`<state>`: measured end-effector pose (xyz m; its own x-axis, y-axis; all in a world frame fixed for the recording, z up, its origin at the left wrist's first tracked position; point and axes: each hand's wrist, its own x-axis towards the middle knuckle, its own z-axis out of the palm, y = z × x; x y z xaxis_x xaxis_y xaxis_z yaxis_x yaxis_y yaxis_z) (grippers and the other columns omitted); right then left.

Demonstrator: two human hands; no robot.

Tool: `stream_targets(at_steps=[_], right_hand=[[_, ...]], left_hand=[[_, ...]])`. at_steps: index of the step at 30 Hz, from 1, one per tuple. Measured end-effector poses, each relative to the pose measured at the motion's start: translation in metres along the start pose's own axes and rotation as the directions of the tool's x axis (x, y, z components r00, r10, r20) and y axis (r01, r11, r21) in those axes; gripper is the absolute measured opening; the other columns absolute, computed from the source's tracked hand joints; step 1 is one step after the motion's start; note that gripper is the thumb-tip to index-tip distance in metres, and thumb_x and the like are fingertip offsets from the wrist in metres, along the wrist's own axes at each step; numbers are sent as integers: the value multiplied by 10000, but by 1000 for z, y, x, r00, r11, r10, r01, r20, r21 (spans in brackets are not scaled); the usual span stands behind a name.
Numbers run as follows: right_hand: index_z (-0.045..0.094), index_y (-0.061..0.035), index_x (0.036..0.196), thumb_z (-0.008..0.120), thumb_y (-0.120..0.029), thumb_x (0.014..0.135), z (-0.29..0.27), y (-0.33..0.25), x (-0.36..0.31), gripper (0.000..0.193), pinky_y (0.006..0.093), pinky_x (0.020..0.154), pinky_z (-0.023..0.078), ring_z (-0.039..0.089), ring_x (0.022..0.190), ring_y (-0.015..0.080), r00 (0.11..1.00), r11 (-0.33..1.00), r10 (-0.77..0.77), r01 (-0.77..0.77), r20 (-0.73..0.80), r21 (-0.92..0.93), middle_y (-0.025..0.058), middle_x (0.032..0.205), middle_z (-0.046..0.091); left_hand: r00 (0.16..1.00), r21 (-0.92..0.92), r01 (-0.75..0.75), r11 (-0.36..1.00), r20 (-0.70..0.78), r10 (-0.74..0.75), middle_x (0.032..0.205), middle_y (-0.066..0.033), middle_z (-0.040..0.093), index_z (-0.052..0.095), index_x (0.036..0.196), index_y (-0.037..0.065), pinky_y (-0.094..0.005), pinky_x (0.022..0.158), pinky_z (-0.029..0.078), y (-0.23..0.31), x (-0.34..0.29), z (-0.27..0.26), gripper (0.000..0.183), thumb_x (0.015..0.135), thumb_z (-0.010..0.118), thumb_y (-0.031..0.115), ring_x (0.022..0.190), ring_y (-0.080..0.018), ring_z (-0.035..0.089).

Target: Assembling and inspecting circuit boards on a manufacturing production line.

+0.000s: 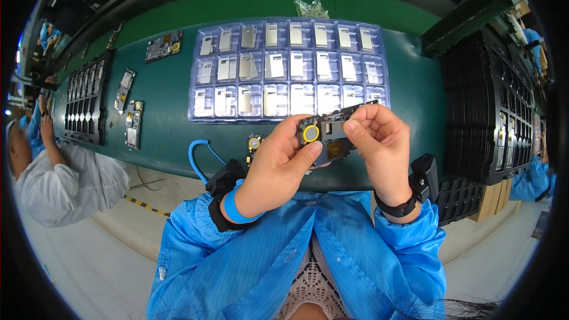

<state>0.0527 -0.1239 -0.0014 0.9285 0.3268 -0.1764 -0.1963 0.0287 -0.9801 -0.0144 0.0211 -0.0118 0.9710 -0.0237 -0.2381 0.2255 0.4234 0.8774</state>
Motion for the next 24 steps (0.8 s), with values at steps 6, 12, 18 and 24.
stream_targets(at_steps=[6,12,18,24], right_hand=[[561,15,825,597,-3,796,2,1,0,50,152,527,398,496,592,16,1000,999,-29,29,-8,-33,-4,684,575],[567,20,823,623,-26,779,6,7,-4,85,152,485,386,474,554,7,991,992,-106,99,-85,-78,-8,662,566],[583,11,789,646,-25,751,9,7,-9,82,165,472,370,460,535,15,969,953,-225,197,-103,-230,-8,639,559],[584,6,791,642,-23,756,8,3,-11,74,171,487,368,455,555,19,959,939,-274,250,-71,-234,-16,645,551]], left_hand=[[1000,-21,9,1000,-8,-9,1034,-88,521,350,1189,-19,-279,805,486,3,-1,1,327,872,430,-35,919,-123,536],[993,110,-101,989,-56,108,946,-58,536,396,1127,3,-208,684,439,-2,-3,2,279,870,501,31,818,-65,512],[979,175,-155,972,-102,175,859,-25,533,436,1018,7,-187,635,412,-7,-1,0,190,861,536,48,750,-38,483],[969,193,-195,962,-115,219,835,-7,506,445,1041,0,-180,617,398,-8,-1,2,209,862,539,55,722,-35,458]])
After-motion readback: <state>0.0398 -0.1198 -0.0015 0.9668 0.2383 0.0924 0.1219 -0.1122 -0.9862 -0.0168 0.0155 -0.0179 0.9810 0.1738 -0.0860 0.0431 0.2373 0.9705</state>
